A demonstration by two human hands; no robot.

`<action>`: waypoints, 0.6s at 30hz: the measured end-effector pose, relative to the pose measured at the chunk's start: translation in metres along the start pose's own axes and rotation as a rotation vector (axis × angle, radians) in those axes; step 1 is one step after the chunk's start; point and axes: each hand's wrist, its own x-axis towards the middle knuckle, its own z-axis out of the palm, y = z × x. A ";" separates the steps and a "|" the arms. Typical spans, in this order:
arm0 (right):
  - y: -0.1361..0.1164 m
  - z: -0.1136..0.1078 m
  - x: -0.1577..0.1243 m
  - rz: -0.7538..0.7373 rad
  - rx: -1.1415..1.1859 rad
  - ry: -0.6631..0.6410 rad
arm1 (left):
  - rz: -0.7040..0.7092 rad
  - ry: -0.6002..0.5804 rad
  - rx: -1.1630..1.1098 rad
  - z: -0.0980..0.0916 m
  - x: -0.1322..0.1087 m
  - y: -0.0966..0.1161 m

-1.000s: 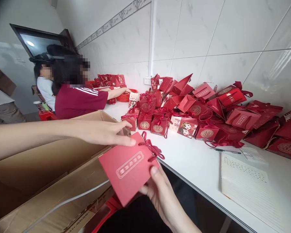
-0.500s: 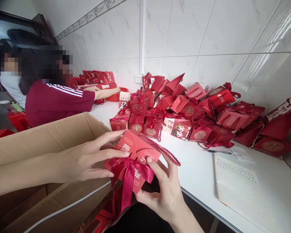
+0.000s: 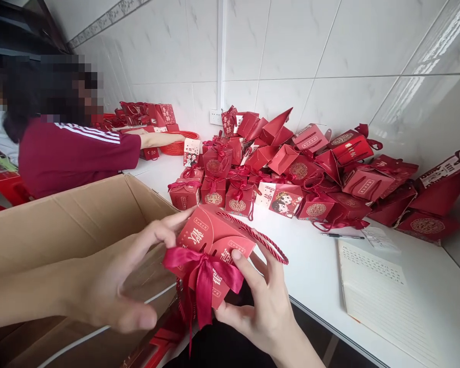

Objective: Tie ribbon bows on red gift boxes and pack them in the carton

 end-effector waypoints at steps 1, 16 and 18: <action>-0.001 0.000 0.000 -0.005 -0.005 0.005 | -0.049 0.048 -0.034 0.001 0.000 0.002; -0.027 -0.010 -0.001 -0.011 -0.015 0.039 | 0.289 0.336 0.436 0.026 -0.030 0.052; -0.031 -0.013 -0.001 -0.032 -0.002 0.050 | 0.290 0.395 0.478 0.033 -0.038 0.060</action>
